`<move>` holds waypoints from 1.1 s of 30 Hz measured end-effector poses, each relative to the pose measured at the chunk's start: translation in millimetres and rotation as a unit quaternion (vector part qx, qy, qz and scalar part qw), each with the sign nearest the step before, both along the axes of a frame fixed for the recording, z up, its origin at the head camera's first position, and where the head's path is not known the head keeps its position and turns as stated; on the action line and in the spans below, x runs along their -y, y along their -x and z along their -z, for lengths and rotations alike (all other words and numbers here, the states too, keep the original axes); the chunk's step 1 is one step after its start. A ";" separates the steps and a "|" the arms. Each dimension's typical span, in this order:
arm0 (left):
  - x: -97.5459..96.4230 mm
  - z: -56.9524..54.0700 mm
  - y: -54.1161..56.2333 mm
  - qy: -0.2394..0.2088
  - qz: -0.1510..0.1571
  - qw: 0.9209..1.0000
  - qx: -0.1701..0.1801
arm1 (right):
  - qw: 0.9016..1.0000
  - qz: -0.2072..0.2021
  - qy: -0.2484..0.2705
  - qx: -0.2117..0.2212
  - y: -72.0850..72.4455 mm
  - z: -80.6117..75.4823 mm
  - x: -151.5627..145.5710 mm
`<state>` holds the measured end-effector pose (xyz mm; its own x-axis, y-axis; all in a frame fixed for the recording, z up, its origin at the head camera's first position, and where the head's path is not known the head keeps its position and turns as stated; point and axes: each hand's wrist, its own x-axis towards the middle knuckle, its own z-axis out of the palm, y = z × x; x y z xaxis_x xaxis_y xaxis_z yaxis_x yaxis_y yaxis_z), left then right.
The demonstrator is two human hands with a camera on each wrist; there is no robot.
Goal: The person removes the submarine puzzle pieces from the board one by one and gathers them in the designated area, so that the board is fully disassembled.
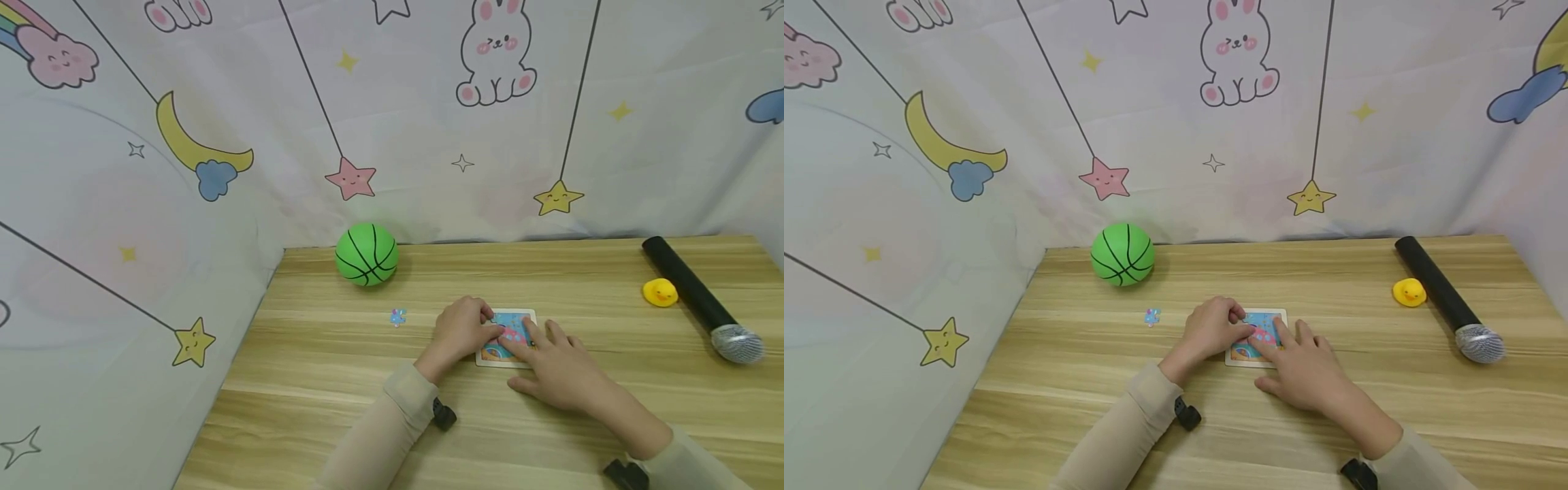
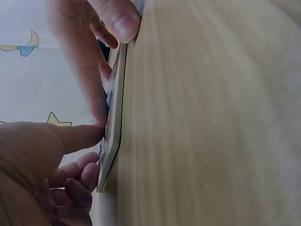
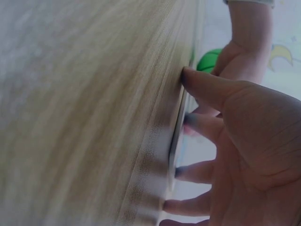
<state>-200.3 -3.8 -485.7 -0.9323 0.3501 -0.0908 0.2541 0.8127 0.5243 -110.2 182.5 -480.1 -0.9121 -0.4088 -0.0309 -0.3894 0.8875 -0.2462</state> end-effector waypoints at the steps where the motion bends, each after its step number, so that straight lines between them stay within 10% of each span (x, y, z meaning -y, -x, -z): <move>1: 0.0 -0.2 -0.2 -0.001 -0.001 1.000 0.001 | 1.000 0.000 -0.001 -0.001 0.3 0.4 -0.2; 33: 5.8 2.6 3.7 -0.135 -0.002 0.991 0.015 | 1.000 0.001 0.003 -0.013 -1.0 1.3 0.0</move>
